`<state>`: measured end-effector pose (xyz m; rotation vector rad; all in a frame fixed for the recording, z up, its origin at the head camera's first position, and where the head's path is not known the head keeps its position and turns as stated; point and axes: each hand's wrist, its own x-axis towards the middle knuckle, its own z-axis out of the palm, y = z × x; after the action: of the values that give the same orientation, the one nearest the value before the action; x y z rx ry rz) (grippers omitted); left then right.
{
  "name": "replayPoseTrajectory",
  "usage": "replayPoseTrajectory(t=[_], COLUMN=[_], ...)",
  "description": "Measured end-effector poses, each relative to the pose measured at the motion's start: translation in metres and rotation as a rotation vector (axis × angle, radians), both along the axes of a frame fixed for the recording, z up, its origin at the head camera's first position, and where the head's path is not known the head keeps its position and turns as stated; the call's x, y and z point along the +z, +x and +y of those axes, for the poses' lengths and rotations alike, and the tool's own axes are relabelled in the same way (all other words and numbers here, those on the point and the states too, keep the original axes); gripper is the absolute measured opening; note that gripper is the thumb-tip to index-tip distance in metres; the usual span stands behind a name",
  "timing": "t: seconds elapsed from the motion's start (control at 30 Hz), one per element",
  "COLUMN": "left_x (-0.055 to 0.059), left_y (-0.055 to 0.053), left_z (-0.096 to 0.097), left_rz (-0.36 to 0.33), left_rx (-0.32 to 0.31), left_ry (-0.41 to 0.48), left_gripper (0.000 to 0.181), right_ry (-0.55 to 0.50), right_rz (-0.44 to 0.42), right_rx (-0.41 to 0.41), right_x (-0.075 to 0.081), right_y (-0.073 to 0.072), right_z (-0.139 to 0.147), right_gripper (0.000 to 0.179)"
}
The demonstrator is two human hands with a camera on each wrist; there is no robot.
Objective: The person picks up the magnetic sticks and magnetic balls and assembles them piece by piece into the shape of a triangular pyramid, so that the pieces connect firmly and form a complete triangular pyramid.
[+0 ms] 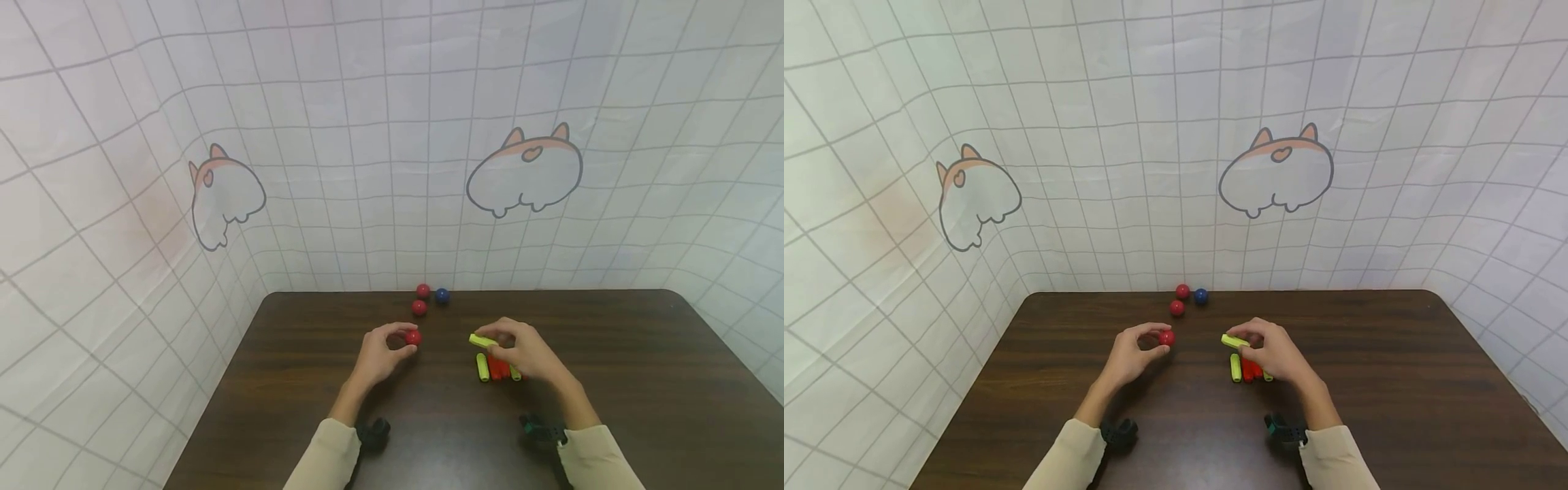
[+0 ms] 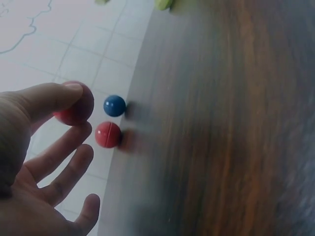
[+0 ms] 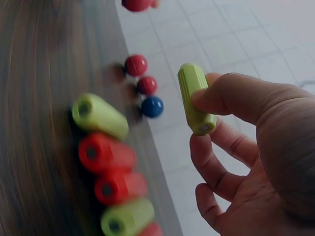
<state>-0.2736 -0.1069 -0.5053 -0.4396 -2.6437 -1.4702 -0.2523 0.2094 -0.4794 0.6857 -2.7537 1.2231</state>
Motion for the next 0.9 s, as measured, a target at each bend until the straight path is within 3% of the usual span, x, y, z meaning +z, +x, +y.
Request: replayPoseTrajectory(t=[0.33, 0.9], left_x=[0.0, 0.002], left_y=[0.008, 0.012], left_z=[0.008, 0.018], left_rz=[0.006, 0.027], left_rx=[-0.07, -0.146], left_ry=[-0.021, -0.039], left_gripper=[0.036, 0.034], right_ry=[-0.026, 0.001], right_rz=[-0.033, -0.034], right_rx=[0.066, 0.096], right_x=[0.001, -0.004], right_y=[-0.003, -0.001], right_z=[-0.037, -0.053], right_gripper=[0.03, 0.029])
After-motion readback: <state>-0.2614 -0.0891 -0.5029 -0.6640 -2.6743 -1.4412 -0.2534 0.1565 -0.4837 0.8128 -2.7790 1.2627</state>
